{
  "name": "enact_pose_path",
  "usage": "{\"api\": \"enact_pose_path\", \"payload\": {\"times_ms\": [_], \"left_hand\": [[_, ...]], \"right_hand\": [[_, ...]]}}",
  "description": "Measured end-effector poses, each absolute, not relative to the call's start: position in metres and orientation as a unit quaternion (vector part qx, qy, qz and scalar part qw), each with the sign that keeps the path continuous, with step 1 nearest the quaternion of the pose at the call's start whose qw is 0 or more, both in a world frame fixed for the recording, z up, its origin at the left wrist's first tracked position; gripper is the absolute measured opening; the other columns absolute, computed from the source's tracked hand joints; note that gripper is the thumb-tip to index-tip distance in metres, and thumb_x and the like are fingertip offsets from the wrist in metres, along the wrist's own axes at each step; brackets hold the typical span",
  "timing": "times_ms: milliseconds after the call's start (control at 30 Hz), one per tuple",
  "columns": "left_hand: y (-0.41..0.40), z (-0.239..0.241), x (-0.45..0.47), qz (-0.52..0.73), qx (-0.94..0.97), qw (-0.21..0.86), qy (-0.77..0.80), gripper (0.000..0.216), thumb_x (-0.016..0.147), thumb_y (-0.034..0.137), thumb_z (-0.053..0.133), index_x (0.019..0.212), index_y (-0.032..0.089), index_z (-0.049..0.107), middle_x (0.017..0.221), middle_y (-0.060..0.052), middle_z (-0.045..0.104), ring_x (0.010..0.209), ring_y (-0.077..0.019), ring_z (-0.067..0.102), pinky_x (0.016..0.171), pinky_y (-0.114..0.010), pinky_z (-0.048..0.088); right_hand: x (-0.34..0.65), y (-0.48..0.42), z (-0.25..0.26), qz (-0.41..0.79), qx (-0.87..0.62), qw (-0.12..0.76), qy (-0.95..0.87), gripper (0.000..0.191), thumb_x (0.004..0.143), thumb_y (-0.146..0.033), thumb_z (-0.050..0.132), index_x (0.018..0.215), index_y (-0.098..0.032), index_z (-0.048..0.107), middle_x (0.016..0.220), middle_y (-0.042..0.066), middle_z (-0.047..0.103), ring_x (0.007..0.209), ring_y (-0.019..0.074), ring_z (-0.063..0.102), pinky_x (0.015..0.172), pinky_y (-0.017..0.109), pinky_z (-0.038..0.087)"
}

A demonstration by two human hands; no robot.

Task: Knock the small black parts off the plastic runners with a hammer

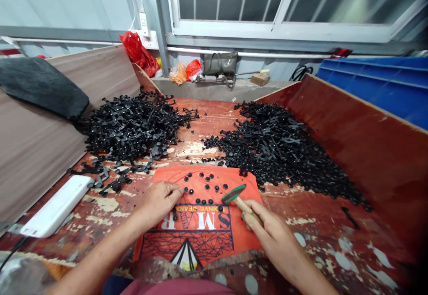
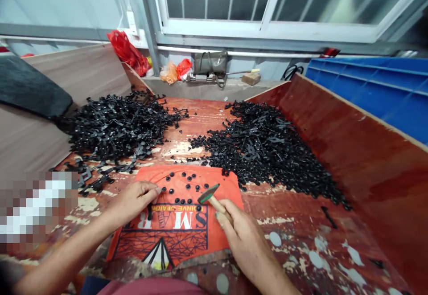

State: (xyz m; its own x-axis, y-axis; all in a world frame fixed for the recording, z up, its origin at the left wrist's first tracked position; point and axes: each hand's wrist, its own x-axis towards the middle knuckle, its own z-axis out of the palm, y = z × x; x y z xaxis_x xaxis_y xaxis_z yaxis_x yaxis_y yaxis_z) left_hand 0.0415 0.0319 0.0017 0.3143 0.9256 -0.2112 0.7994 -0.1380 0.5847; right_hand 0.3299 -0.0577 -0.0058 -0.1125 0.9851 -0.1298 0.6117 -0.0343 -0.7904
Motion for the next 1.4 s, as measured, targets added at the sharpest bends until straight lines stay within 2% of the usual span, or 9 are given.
{"api": "enact_pose_path", "payload": {"times_ms": [133,267,533,700,867,1033,1200,1333,1400], "left_hand": [[0.036,-0.008,0.051,0.090,0.757,0.305,0.571,0.037,0.086,0.034,0.037,0.052,0.019,0.034,0.052,0.002,0.044,0.055,-0.0140,0.045,0.057,-0.026,0.026],[0.038,-0.005,0.055,0.066,0.776,0.283,0.560,0.039,0.088,0.033,0.038,0.052,0.018,0.032,0.052,0.002,0.043,0.057,-0.0138,0.046,0.060,-0.026,0.024],[0.039,-0.005,0.058,0.059,0.774,0.268,0.571,0.038,0.087,0.033,0.037,0.052,0.018,0.032,0.051,0.003,0.041,0.054,-0.0130,0.044,0.057,-0.026,0.022],[0.042,-0.003,0.059,0.037,0.754,0.288,0.590,0.034,0.083,0.030,0.039,0.051,0.019,0.032,0.047,0.003,0.035,0.050,-0.0127,0.040,0.053,-0.027,0.018],[0.040,0.000,0.060,0.048,0.760,0.288,0.581,0.032,0.082,0.027,0.037,0.051,0.019,0.033,0.049,0.003,0.036,0.050,-0.0125,0.039,0.054,-0.027,0.019],[0.038,-0.004,0.059,0.069,0.770,0.275,0.571,0.033,0.084,0.027,0.037,0.052,0.019,0.034,0.052,0.002,0.044,0.052,-0.0131,0.042,0.056,-0.027,0.021],[0.038,-0.007,0.056,0.068,0.782,0.260,0.562,0.035,0.086,0.029,0.036,0.053,0.019,0.039,0.057,-0.001,0.053,0.055,-0.0143,0.047,0.058,-0.027,0.025],[0.037,-0.007,0.057,0.057,0.791,0.241,0.560,0.036,0.089,0.029,0.036,0.055,0.019,0.046,0.062,-0.003,0.061,0.059,-0.0158,0.052,0.059,-0.027,0.026],[0.036,-0.007,0.057,0.054,0.793,0.234,0.561,0.037,0.089,0.029,0.035,0.056,0.018,0.049,0.064,-0.004,0.064,0.060,-0.0164,0.054,0.060,-0.028,0.027]], "right_hand": [[0.328,-0.061,-0.013,0.364,-0.631,0.242,-0.641,0.039,0.099,-0.045,0.035,0.129,-0.030,0.057,0.104,0.002,0.069,0.090,0.0215,0.064,0.075,0.030,0.048],[0.328,-0.059,-0.017,0.351,-0.641,0.235,-0.641,0.040,0.099,-0.044,0.036,0.129,-0.032,0.058,0.112,0.002,0.070,0.096,0.0233,0.065,0.079,0.032,0.048],[0.325,-0.056,-0.007,0.312,-0.650,0.196,-0.665,0.038,0.099,-0.039,0.035,0.126,-0.030,0.058,0.096,0.003,0.073,0.085,0.0243,0.068,0.071,0.034,0.051],[0.304,-0.038,0.010,0.264,-0.598,0.219,-0.724,0.041,0.097,-0.024,0.040,0.134,-0.035,0.053,0.124,0.001,0.067,0.106,0.0219,0.066,0.090,0.037,0.051],[0.281,-0.019,0.013,0.248,-0.555,0.215,-0.764,0.046,0.097,-0.020,0.044,0.138,-0.038,0.049,0.122,-0.002,0.069,0.105,0.0198,0.067,0.089,0.034,0.053],[0.268,-0.019,0.013,0.190,-0.548,0.293,-0.760,0.046,0.101,-0.024,0.038,0.146,-0.031,0.040,0.122,0.004,0.068,0.105,0.0187,0.065,0.091,0.031,0.051],[0.260,-0.015,0.008,0.143,-0.557,0.177,-0.799,0.050,0.097,-0.021,0.044,0.145,-0.033,0.042,0.096,0.003,0.074,0.082,0.0202,0.069,0.073,0.030,0.053],[0.261,-0.010,0.011,0.137,-0.563,0.214,-0.786,0.049,0.100,-0.024,0.038,0.148,-0.032,0.036,0.112,0.004,0.071,0.095,0.0194,0.068,0.081,0.029,0.050],[0.261,-0.009,0.014,0.128,-0.572,0.173,-0.791,0.048,0.099,-0.024,0.039,0.146,-0.033,0.039,0.105,0.004,0.073,0.088,0.0209,0.069,0.075,0.030,0.050]]}}
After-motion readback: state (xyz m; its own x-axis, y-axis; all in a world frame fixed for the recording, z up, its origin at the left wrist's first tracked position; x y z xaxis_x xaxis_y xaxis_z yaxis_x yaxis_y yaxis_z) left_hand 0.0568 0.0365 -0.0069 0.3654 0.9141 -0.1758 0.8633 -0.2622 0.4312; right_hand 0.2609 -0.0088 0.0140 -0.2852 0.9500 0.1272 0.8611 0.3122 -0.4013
